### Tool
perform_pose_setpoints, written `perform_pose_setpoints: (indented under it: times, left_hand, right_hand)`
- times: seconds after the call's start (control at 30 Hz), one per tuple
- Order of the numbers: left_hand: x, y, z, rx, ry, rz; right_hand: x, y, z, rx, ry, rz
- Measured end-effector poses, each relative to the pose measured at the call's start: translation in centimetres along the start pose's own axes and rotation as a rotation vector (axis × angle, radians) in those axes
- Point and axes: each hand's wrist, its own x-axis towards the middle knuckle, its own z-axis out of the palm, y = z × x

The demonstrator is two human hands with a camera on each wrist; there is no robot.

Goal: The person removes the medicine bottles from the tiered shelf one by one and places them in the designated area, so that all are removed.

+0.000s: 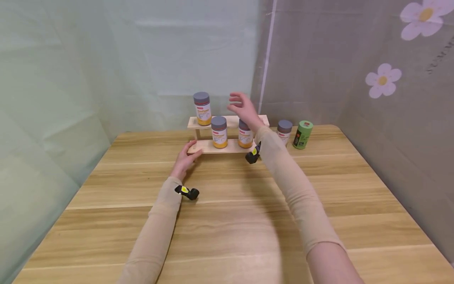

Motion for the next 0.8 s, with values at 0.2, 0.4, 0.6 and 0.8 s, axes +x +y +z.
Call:
perform_pose_setpoints:
  times: [0.2,0.4,0.6,0.8]
  left_hand:
    - [-0.1,0.1,-0.2,0.0,0.001,-0.002]
    - [-0.2,0.1,-0.2,0.001,0.001,0.005]
    - [-0.4,0.1,-0.2,-0.008,0.002,0.0]
    - [-0.5,0.0,-0.3,0.001,0.007,0.011]
  right_hand:
    - [0.2,-0.2,0.8,0.011,-0.017,-0.005]
    - [0.4,-0.4,1.8,0.045,-0.038,-0.021]
    - [0.8,-0.2,2.4,0.077,-0.056,-0.028]
    - [1.0,-0.2,3.2,0.1,-0.075,-0.026]
